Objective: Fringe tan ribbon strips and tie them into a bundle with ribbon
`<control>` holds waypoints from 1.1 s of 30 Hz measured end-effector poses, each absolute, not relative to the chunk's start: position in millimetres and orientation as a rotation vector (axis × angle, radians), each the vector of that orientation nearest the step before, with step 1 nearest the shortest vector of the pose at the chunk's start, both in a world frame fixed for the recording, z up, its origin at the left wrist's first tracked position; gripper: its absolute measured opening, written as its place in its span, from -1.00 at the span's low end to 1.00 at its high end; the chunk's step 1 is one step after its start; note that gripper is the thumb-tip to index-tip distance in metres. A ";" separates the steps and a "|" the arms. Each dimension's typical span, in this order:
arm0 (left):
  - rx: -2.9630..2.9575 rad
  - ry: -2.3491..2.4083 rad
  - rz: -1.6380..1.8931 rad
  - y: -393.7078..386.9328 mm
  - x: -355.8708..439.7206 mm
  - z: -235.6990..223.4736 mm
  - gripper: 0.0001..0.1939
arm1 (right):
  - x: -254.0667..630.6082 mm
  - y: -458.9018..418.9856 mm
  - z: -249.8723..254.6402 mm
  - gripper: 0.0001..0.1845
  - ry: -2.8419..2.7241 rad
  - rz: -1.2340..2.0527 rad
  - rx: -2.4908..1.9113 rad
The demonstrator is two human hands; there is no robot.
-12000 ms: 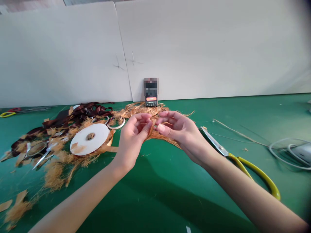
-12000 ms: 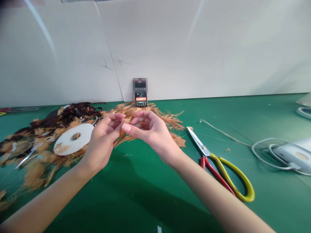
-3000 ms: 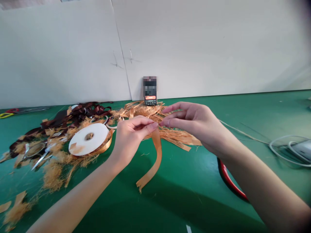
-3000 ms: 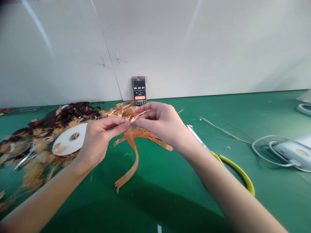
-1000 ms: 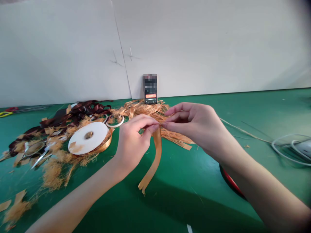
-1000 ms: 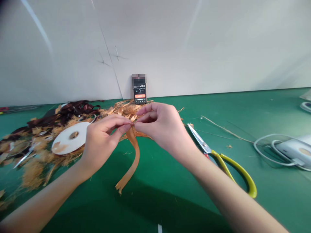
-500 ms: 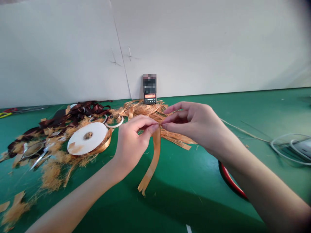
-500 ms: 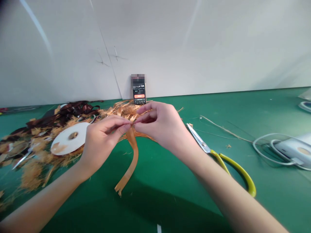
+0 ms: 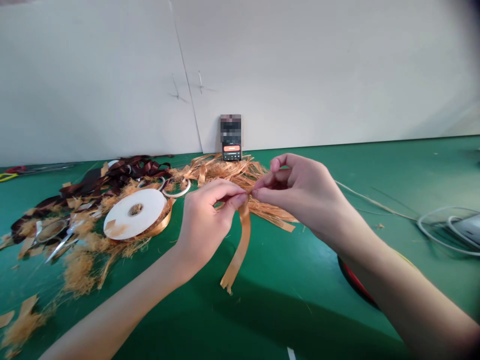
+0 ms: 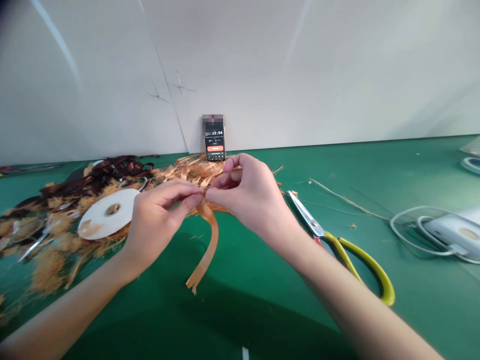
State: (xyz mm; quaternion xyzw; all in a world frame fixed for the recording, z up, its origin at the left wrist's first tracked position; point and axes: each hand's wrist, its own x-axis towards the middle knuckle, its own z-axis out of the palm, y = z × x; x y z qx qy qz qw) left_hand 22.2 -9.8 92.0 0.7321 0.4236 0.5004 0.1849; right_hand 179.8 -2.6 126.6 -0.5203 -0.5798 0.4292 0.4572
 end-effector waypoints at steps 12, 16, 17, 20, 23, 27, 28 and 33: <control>1.988 1.198 1.377 -10.7 21.0 93.8 -0.91 | 177.6 -1.3 126.4 -0.60 -1.310 1.098 -1.259; 1.896 1.211 1.367 -9.6 20.3 93.7 -0.93 | 182.1 -0.3 128.4 -0.62 -1.268 1.012 -1.235; 1.868 1.213 1.362 -9.4 20.3 93.8 -0.93 | 183.6 0.0 129.3 -0.64 -1.260 0.983 -1.232; 1.810 1.206 1.354 -9.2 20.3 94.9 -0.94 | 186.4 0.7 131.2 -0.66 -1.314 1.039 -1.253; 1.788 1.208 1.345 -9.2 20.5 96.4 -0.93 | 185.1 0.4 128.7 -0.61 -1.455 1.227 -1.297; 1.720 1.222 1.303 -9.6 21.1 97.4 -0.92 | 182.9 0.4 121.9 -0.63 -1.518 1.335 -1.259; 1.683 1.221 1.298 -9.7 21.3 97.4 -0.91 | 182.9 0.6 120.8 -0.63 -1.518 1.330 -1.246; 1.441 1.146 1.266 -8.2 20.5 95.4 -0.91 | 184.1 0.8 121.2 -0.65 -1.515 1.321 -1.208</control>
